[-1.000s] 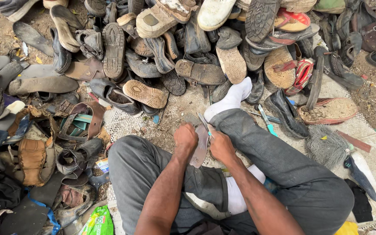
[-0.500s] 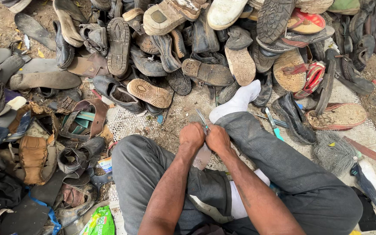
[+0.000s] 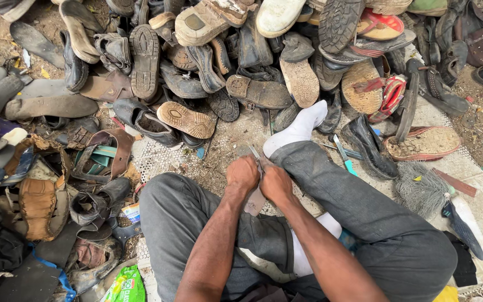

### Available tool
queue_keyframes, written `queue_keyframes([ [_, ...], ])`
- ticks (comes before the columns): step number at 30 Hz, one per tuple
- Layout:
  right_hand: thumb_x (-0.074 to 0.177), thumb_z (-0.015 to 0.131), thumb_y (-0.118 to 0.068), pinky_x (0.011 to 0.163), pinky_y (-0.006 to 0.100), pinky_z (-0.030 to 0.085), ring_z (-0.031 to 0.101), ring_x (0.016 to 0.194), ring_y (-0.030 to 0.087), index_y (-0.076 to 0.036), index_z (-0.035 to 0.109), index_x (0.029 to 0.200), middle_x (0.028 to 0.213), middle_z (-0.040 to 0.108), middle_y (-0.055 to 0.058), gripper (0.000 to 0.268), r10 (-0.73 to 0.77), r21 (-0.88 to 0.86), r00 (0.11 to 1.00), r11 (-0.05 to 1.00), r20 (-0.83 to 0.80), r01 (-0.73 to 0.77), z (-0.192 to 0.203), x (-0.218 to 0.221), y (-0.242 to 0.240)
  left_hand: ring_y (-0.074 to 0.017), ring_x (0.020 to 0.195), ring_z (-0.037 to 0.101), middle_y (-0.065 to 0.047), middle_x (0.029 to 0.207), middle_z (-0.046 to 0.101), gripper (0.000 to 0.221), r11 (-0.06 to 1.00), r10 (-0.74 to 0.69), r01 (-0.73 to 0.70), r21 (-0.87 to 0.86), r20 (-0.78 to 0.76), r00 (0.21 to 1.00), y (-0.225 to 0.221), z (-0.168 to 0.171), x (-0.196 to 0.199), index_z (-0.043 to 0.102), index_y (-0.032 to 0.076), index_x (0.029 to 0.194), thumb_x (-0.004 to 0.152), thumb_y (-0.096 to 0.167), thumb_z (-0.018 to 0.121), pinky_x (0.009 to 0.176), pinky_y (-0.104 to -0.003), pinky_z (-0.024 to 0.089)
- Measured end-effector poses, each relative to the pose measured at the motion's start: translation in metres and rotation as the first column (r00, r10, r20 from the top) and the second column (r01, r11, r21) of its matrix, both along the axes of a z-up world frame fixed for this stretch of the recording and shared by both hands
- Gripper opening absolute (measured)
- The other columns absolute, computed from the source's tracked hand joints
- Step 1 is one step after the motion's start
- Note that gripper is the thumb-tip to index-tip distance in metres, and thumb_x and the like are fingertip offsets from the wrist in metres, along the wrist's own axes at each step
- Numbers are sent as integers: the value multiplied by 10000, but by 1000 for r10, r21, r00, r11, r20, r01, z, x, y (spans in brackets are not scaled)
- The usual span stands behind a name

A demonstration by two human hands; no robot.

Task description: The person sits on the ground among a pile of footwear and repairs shoes by using shears and a knife to trim material, applying glue, and pressing soles onto different shoes and boots.

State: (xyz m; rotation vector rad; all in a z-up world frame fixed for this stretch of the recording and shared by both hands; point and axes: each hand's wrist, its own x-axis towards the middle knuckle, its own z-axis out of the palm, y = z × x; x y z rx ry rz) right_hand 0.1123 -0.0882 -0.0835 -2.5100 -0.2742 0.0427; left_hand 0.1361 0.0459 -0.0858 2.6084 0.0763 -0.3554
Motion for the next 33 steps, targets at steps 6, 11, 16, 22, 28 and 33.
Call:
queue_keyframes([
  [6,851,555,-48,797,534,529,679,890,450,-47,644,1246,947,702,255,405,-37,-125,988,992,-147,19,-4,-45,-25,-416,875,736,-294,977,728,366,982,184,-185,34,24,983,15,-17,11,676,-9,1078,1099,228,398,818,-495,574],
  [11,931,595,-139,755,497,540,694,849,436,-86,610,1391,932,708,232,463,-120,130,990,983,-75,129,-3,-90,-41,-192,530,560,-106,735,622,172,702,687,-483,-524,317,654,101,5,28,605,23,1002,1037,114,464,458,-356,480],
  [16,890,781,-357,738,445,530,704,816,340,-16,683,1062,884,714,182,394,-240,108,905,950,-352,294,-8,-67,-37,-137,578,572,-86,826,634,117,-203,831,-273,-940,-313,460,150,78,-5,604,-13,1053,1014,97,595,480,-295,526],
  [22,824,818,-327,738,423,535,683,741,266,-23,701,995,818,729,155,368,-206,171,875,937,-439,306,-33,-73,-22,-289,822,708,-209,1047,692,70,9,933,154,-988,63,353,248,156,-114,582,-32,1036,1049,36,575,751,-382,621],
  [28,866,773,-141,582,327,489,582,647,107,2,755,1033,756,695,18,221,-95,529,831,730,-548,433,-49,-74,-20,-270,766,680,-170,974,671,145,-71,960,-75,-995,-89,265,354,195,-232,620,-31,1085,1065,99,560,723,-380,604],
  [33,898,709,-112,359,320,303,408,417,104,-13,671,978,619,522,7,133,-122,562,747,584,-653,586,-38,-80,-16,-219,706,647,-136,906,675,154,-118,899,-244,-963,-208,385,313,180,-246,623,-13,1079,1052,134,587,652,-343,561],
])
